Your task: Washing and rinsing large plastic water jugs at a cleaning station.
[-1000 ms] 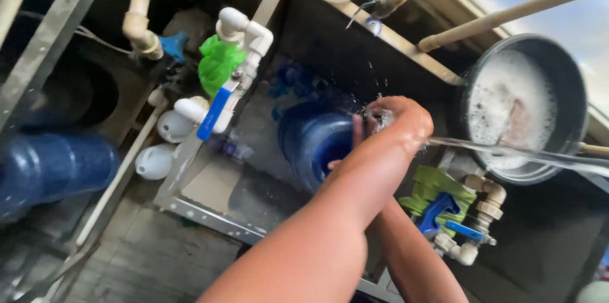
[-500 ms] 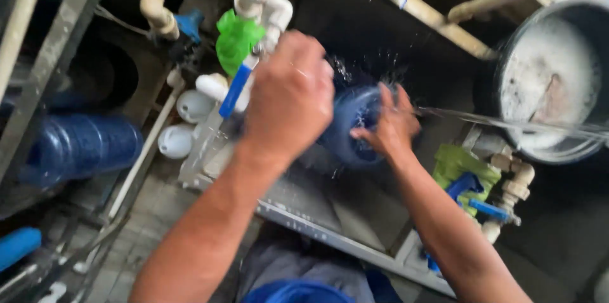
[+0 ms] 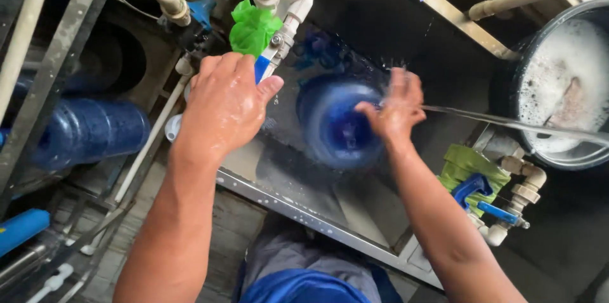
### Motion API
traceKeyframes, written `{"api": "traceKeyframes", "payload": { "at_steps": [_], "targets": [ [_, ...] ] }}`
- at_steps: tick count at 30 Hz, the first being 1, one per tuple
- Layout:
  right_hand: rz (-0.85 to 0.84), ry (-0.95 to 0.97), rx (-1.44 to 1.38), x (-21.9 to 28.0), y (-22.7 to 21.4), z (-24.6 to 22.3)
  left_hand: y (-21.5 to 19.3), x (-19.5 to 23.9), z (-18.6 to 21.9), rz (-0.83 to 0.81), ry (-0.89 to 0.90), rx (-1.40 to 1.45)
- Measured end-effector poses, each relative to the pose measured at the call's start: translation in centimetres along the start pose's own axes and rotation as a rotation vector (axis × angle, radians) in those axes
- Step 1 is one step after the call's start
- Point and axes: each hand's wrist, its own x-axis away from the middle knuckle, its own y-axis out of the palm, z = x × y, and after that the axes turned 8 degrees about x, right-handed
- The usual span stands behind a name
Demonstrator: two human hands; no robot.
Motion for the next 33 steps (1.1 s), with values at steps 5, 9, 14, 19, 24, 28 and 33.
{"api": "traceKeyframes", "payload": {
  "at_steps": [5, 9, 14, 19, 24, 28, 33],
  "targets": [
    [-0.142, 0.274, 0.007, 1.0, -2.8, -0.3, -1.6, -0.6, 0.3, -0.035, -0.006, 0.125],
    [-0.057, 0.095, 0.006, 0.2, -2.4, -1.7, -2.6, -1.1, 1.3, -0.079, -0.072, 0.201],
    [-0.091, 0.368, -0.043, -0.5, -1.8, 0.5, -4.1, -1.5, 0.7, -0.126, -0.023, 0.242],
    [-0.084, -0.117, 0.053, 0.1, -3.1, -3.4, -4.3, -3.3, -2.2, -0.158, 0.162, 0.098],
    [-0.188, 0.241, 0.018, -1.9, -1.6, -1.2, -5.2, -8.0, -4.9, -0.097, 0.338, -0.218],
    [0.022, -0.138, 0.046, -2.8, 0.4, 1.8, -5.7, -7.4, -2.3, 0.162, 0.587, -0.306],
    [-0.207, -0.246, -0.011, -7.3, 0.4, 2.3, 5.0, -0.2, 4.4, 0.100, 0.277, 0.274]
  ]
}}
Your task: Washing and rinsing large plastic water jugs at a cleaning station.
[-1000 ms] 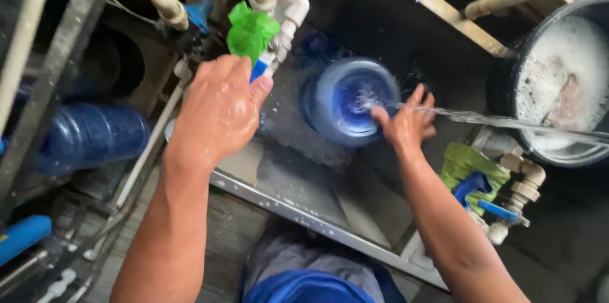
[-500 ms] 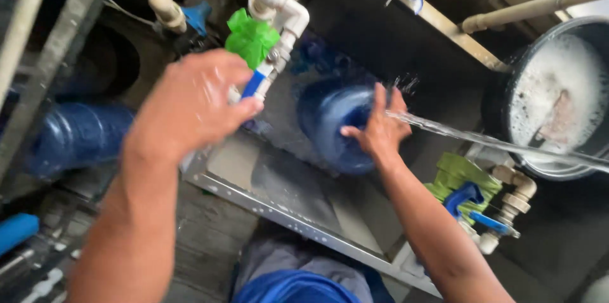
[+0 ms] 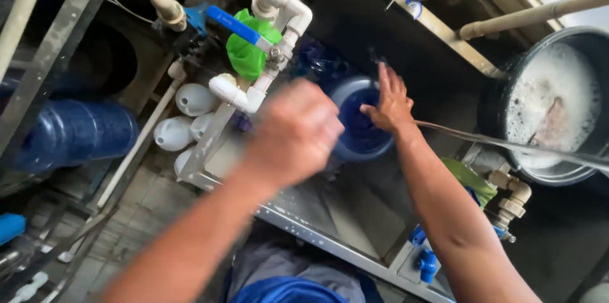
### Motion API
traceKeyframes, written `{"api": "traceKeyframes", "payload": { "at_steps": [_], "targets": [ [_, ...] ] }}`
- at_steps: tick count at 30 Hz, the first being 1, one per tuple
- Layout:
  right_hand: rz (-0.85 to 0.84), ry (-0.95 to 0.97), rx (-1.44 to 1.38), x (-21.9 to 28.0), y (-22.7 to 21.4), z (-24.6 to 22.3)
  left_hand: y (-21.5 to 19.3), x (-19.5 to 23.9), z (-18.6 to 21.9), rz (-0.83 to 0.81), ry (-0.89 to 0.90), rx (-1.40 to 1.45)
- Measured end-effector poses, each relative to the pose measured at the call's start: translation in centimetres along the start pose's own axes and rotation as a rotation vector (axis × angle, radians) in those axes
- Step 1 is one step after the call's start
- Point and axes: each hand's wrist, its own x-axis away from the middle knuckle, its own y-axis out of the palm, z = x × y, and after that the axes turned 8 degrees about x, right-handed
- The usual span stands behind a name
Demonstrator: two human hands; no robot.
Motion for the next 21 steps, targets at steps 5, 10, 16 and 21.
{"api": "traceKeyframes", "payload": {
  "at_steps": [5, 10, 16, 21],
  "targets": [
    [-0.083, 0.194, -0.378, 3.1, 2.0, 1.1, 14.6, 7.0, -7.7, 0.008, -0.541, 0.262],
    [-0.196, 0.570, -1.049, 6.1, 3.6, 0.3, 19.9, 9.7, -14.5, 0.106, -1.036, 0.543],
    [0.123, 0.575, -1.028, 11.3, 2.6, -1.4, 19.2, 7.8, -11.9, -0.101, -0.880, 0.319],
    [0.223, 0.668, -1.360, 23.7, -6.8, 2.7, 7.1, 4.5, 2.5, -0.186, -0.741, 0.470]
  ]
}}
